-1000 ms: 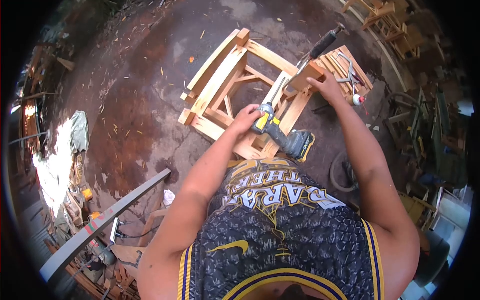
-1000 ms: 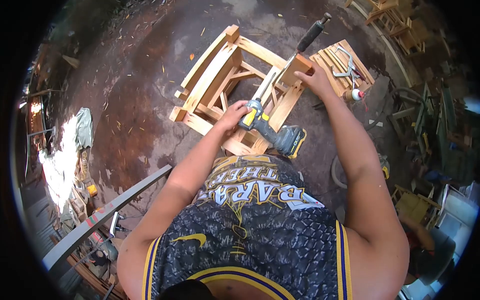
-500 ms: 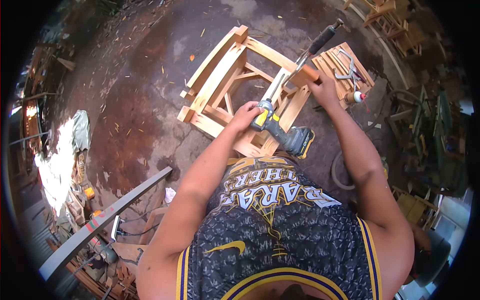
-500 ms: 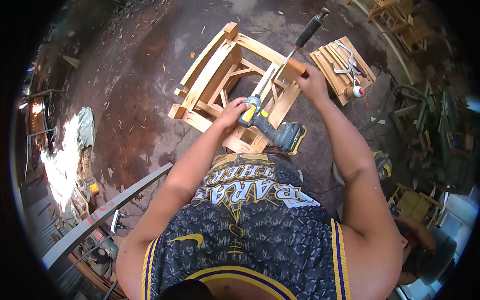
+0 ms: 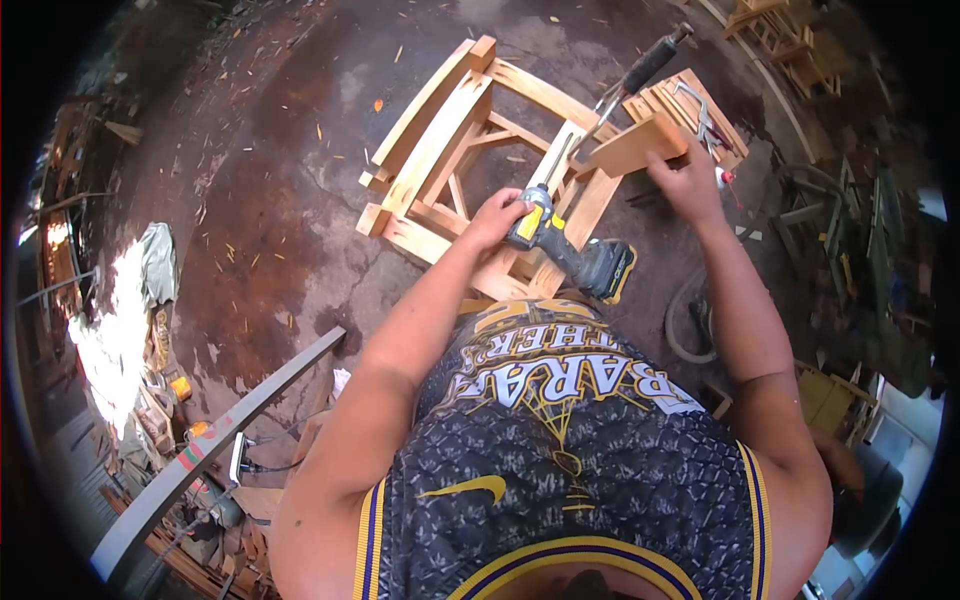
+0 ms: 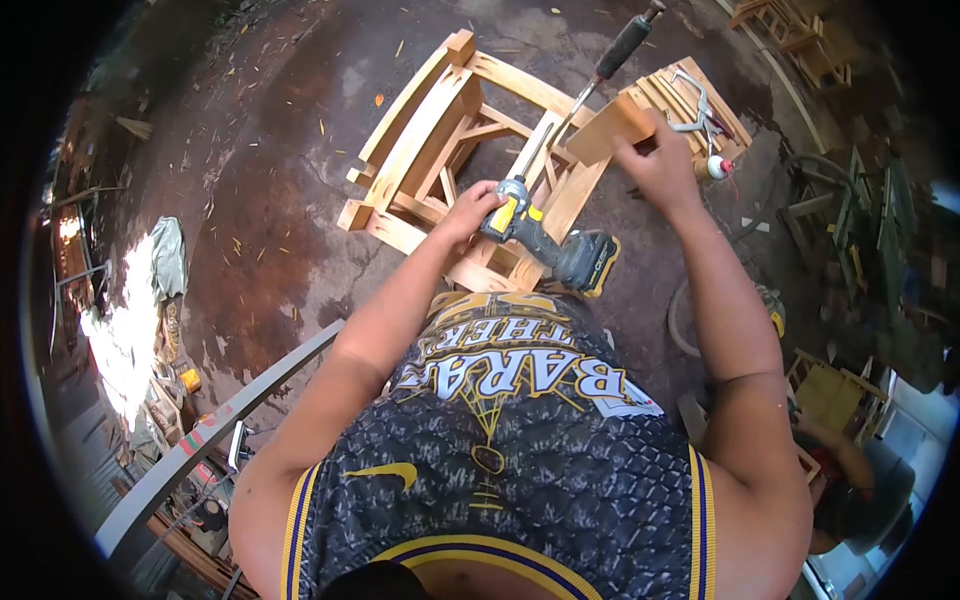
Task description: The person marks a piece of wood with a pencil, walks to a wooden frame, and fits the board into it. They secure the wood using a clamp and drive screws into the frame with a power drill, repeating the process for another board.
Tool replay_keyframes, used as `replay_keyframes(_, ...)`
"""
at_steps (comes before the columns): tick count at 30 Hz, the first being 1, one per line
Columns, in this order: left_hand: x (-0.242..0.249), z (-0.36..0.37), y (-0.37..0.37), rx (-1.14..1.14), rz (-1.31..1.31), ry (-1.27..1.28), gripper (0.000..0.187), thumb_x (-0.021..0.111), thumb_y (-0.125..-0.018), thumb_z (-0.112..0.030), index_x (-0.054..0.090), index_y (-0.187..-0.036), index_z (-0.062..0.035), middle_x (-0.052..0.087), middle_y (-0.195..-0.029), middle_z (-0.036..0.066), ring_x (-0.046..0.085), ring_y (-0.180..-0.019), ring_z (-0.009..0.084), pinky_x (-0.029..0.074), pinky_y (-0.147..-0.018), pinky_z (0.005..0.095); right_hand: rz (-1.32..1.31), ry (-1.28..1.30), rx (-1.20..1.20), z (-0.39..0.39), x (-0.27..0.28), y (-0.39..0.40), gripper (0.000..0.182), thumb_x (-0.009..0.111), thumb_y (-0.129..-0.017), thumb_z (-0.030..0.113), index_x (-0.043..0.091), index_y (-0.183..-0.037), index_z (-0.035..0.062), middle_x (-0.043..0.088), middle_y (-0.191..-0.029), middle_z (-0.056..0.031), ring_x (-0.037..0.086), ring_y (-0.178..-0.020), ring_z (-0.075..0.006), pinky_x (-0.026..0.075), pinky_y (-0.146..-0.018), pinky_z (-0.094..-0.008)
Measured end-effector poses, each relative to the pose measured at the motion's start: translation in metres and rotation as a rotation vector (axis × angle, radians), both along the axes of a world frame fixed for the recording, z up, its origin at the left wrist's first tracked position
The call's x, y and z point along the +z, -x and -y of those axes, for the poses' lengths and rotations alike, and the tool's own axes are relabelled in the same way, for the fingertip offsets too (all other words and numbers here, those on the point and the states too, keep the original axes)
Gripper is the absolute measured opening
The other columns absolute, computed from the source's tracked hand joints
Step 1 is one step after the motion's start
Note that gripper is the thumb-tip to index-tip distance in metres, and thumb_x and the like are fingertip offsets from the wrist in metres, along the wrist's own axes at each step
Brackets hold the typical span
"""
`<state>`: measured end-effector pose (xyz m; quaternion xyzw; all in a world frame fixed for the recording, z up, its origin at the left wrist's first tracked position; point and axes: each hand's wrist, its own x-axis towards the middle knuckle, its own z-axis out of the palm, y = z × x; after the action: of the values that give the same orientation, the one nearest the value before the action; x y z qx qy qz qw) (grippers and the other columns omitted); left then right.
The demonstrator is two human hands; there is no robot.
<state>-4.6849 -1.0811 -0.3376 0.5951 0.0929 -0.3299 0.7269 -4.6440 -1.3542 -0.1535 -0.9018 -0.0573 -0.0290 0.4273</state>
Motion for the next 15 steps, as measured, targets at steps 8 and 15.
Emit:
replay_keyframes(8,0.014,-0.002,0.004,0.021,0.011,-0.007,0.039,0.061,-0.091,-0.023,0.056,-0.122,0.0001,0.062,-0.112,0.008,0.058,-0.103,0.0139,0.045,-0.091,0.0286,-0.298,-0.882,-0.423,0.044,-0.058,0.074,0.035,0.052,-0.096,0.019,0.048,-0.126,0.0028,0.062,-0.11,-0.0085,0.064,-0.096,-0.0194,0.055,-0.078,-0.0363)
replay_keyframes(15,0.023,0.0,0.016,0.081,0.051,-0.21,0.041,0.061,-0.093,-0.025,0.054,-0.126,-0.0002,0.06,-0.118,0.01,0.056,-0.11,0.0161,0.044,-0.095,0.0298,-0.302,-1.21,-0.571,0.136,-0.107,0.049,0.032,0.047,-0.1,0.023,0.048,-0.124,0.0025,0.059,-0.119,-0.0107,0.059,-0.109,-0.0237,0.048,-0.094,-0.043)
